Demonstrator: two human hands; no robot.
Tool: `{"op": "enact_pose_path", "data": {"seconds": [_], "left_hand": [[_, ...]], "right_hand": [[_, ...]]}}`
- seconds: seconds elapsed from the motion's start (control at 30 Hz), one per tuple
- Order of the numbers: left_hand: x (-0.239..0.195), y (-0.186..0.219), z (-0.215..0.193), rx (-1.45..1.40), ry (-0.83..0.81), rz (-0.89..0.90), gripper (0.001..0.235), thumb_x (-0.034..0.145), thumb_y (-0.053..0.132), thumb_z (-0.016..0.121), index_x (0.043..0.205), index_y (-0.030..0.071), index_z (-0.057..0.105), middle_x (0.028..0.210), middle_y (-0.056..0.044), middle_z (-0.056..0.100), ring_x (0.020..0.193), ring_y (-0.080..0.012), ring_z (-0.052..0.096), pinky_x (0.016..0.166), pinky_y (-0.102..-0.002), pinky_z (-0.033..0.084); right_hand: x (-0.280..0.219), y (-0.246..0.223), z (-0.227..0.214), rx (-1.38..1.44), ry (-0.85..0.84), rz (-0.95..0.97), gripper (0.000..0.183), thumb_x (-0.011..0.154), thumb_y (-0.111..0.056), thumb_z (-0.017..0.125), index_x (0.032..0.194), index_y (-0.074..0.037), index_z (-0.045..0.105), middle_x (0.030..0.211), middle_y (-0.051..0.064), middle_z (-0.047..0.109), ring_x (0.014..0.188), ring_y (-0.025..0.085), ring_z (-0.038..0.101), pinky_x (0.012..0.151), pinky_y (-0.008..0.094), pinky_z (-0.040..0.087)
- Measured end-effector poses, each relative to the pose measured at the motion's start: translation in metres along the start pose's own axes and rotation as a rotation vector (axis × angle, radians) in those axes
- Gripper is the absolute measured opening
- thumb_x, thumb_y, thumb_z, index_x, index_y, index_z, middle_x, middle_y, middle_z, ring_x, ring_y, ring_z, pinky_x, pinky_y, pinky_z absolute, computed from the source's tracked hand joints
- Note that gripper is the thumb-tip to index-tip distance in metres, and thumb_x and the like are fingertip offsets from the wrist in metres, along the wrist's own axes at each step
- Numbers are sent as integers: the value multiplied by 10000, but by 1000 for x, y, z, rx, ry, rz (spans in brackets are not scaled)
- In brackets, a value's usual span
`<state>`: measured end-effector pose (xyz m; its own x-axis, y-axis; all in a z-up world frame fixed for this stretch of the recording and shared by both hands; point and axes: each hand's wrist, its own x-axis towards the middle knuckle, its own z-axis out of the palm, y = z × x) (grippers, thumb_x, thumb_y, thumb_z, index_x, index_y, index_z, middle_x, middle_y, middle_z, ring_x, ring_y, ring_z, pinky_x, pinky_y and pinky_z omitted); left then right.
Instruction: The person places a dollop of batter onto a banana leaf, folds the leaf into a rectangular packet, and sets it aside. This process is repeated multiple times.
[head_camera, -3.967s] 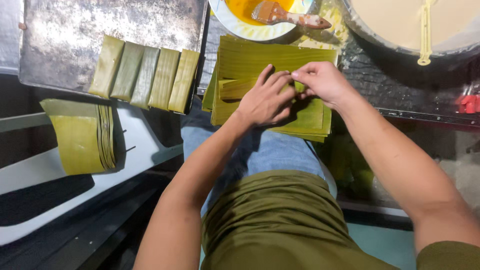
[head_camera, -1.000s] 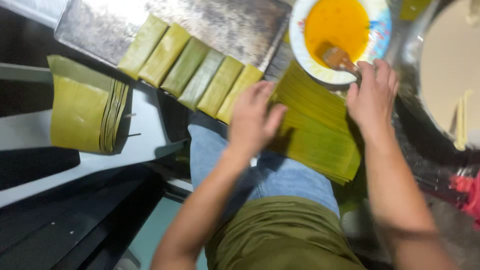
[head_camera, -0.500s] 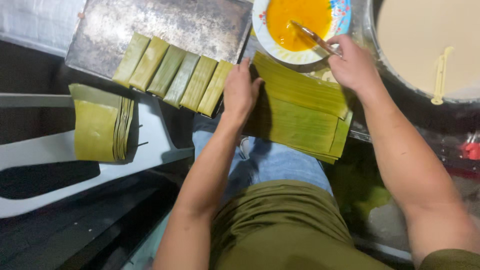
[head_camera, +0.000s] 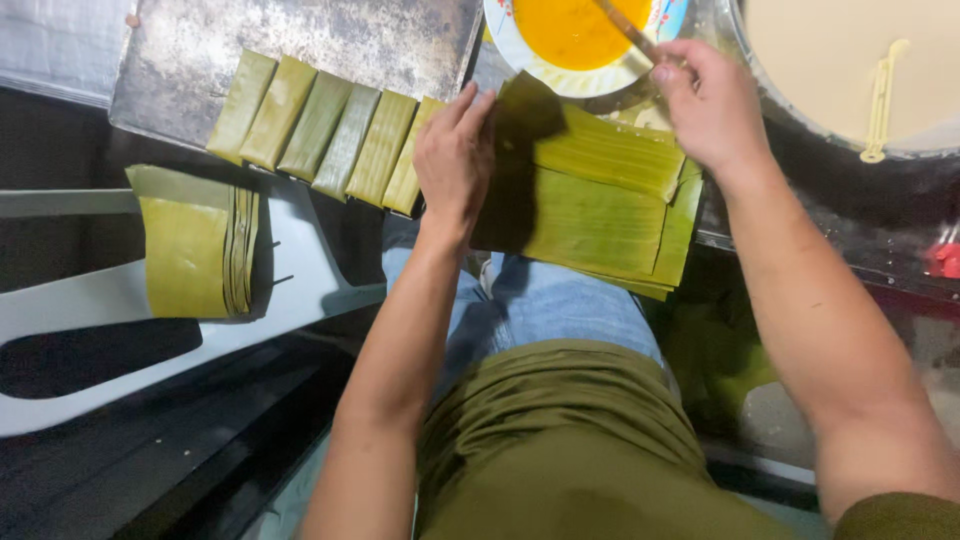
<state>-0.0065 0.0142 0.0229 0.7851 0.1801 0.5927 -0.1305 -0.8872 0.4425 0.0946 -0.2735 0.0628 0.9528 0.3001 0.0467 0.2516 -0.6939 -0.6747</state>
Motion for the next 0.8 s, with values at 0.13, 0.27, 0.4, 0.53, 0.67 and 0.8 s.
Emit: {"op": "enact_pose_path", "data": {"seconds": [0.13, 0.27, 0.4, 0.53, 0.67, 0.8], "left_hand": [[-16, 41, -17, -327, -150, 38, 150, 921, 115, 676, 1060, 165, 702, 992, -71, 735, 923, -304, 718, 836, -423, 564], [-54, 127, -44, -648, -675, 267, 203, 885, 214, 686, 1083, 171, 696, 911, -62, 706, 862, -286, 701, 759, -424, 531], [-56, 104, -33, -526, -438, 249, 154, 873, 215, 685, 1025, 221, 661, 1054, -26, 712, 1056, -269, 675, 923, -427, 501], [-50, 16, -18, -69, -229, -259, 657, 809, 170, 807, 1376, -40, 549, 1169, -224, 594, 1032, -416, 579, 879, -468, 472], [-59, -5, -10, -211, -317, -362, 552, 870, 124, 794, 1367, 2, 587, 1141, -191, 601, 1036, -393, 614, 892, -444, 509], [-55, -2, -8, -267, -318, -386, 468, 891, 85, 766, 1339, 46, 636, 1095, -177, 618, 972, -379, 649, 842, -442, 533]], "right_hand": [[-3, -9, -8, -57, -10, -64, 337, 1046, -241, 698, 1355, -109, 685, 967, 122, 686, 840, 243, 652, 772, 393, 511], [-27, -22, -25, -105, -93, 101, 372, 1043, -245, 663, 1410, -181, 669, 986, 145, 696, 846, 241, 660, 801, 422, 519], [-72, -28, -33, -360, -185, -153, 319, 1042, -192, 650, 1357, -176, 694, 1105, 116, 716, 834, 223, 658, 818, 408, 511], [-87, -48, -3, -656, -172, -317, 299, 983, -203, 676, 1277, -205, 729, 936, 68, 711, 807, 233, 663, 750, 405, 486], [-98, -73, 20, -709, -313, -361, 300, 984, -147, 652, 1257, -221, 753, 862, 56, 687, 735, 226, 653, 698, 382, 464], [-99, -54, -7, -530, -277, -212, 261, 992, -187, 668, 1225, -238, 775, 892, 93, 685, 798, 297, 658, 765, 442, 467]]}}
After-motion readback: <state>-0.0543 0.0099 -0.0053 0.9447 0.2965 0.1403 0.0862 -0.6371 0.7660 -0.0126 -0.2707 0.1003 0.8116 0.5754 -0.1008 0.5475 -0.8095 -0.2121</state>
